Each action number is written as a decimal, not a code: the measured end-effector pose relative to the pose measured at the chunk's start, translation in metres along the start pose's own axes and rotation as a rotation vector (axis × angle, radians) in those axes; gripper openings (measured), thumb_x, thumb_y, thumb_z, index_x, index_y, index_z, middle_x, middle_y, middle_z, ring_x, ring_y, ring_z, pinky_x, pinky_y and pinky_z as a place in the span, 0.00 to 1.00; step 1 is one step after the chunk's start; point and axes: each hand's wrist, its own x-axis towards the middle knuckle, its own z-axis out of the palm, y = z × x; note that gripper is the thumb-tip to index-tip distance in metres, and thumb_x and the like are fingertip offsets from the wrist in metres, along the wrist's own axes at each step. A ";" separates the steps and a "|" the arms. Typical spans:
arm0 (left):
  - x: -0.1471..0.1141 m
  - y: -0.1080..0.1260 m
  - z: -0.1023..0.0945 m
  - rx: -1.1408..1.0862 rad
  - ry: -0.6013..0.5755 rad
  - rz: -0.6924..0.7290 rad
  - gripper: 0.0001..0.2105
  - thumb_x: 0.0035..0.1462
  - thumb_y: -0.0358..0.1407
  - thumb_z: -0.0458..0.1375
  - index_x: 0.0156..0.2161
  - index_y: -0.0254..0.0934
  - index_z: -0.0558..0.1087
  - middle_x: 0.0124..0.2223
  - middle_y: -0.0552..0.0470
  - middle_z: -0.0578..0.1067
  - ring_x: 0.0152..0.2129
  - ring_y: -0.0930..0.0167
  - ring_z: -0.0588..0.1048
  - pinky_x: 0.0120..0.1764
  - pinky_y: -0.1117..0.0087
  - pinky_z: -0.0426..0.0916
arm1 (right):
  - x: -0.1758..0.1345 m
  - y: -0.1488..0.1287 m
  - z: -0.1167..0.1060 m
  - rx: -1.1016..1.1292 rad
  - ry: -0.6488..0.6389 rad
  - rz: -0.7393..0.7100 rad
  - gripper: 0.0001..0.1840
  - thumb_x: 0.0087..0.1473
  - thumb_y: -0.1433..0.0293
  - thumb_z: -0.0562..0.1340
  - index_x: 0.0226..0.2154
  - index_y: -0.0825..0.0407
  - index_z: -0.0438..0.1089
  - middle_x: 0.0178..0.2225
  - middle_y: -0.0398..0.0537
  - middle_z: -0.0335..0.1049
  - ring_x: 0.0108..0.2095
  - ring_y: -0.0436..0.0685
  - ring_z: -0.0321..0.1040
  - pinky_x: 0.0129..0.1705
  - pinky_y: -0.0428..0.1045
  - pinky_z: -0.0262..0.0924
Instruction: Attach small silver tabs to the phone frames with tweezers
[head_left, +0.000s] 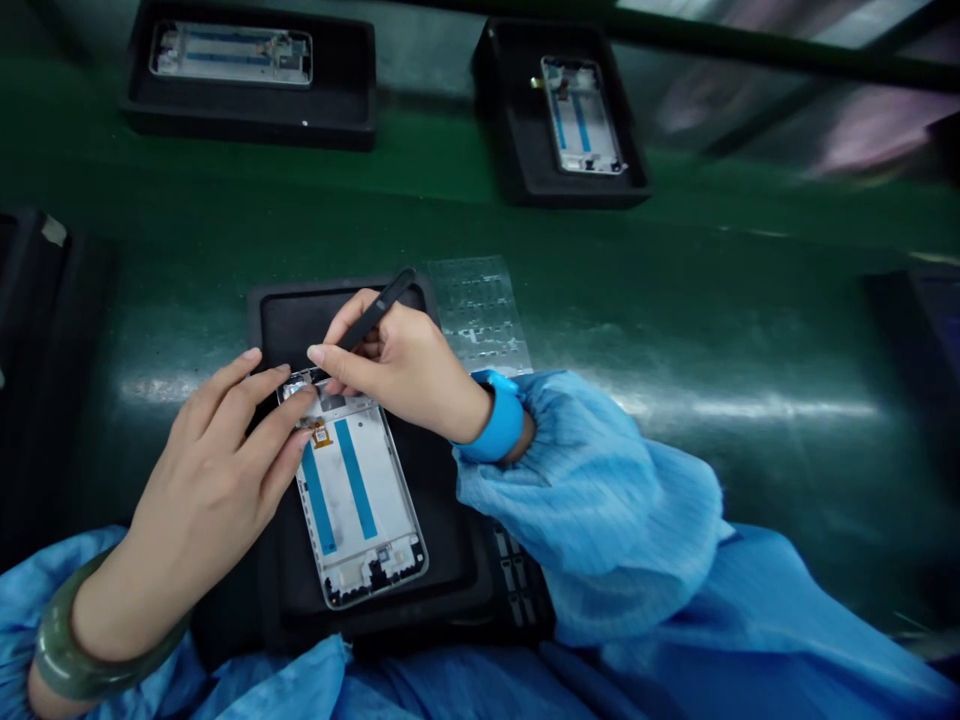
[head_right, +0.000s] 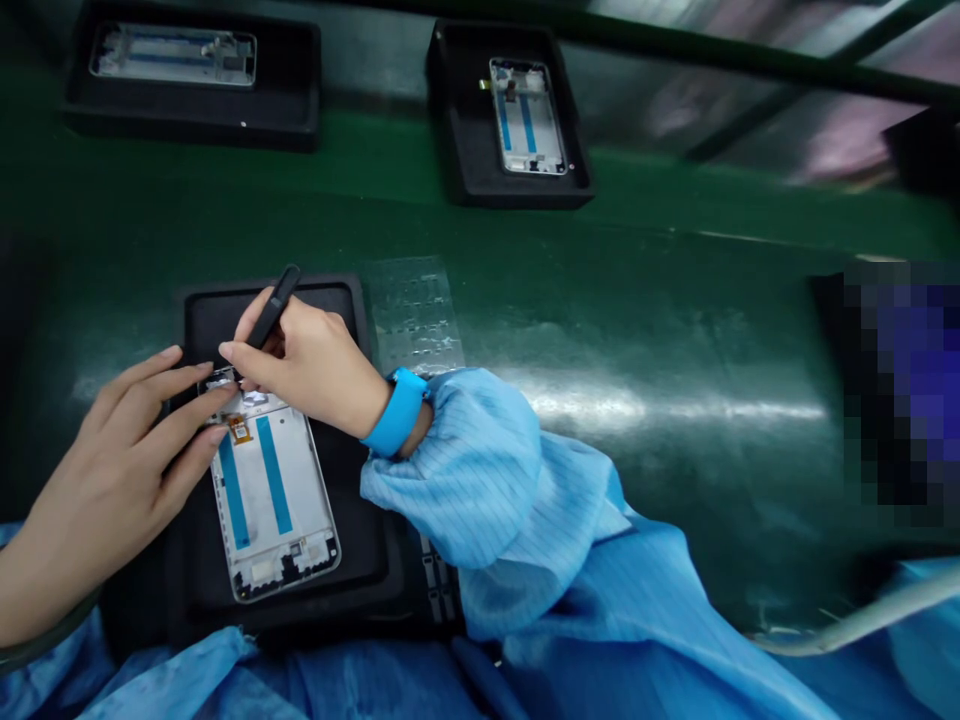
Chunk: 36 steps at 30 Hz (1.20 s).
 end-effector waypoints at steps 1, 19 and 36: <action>0.000 0.001 0.000 0.024 -0.006 -0.004 0.17 0.58 0.35 0.52 0.53 0.36 0.66 0.53 0.41 0.67 0.57 0.56 0.58 0.55 0.50 0.60 | -0.001 0.000 0.000 -0.015 0.009 -0.010 0.11 0.50 0.62 0.63 0.29 0.50 0.61 0.23 0.39 0.66 0.27 0.52 0.70 0.33 0.49 0.68; -0.002 0.008 0.007 0.010 0.026 -0.058 0.18 0.60 0.36 0.49 0.55 0.36 0.62 0.55 0.40 0.65 0.60 0.56 0.54 0.54 0.50 0.61 | 0.002 -0.001 0.002 -0.056 0.017 -0.168 0.07 0.54 0.66 0.57 0.35 0.51 0.60 0.34 0.44 0.65 0.35 0.50 0.68 0.35 0.46 0.64; -0.004 0.005 0.007 -0.008 0.008 -0.060 0.17 0.61 0.36 0.48 0.53 0.33 0.64 0.54 0.41 0.65 0.60 0.58 0.54 0.56 0.51 0.58 | -0.003 -0.002 0.012 -0.504 0.091 -0.488 0.05 0.51 0.75 0.54 0.32 0.53 0.63 0.32 0.42 0.67 0.33 0.48 0.65 0.36 0.44 0.60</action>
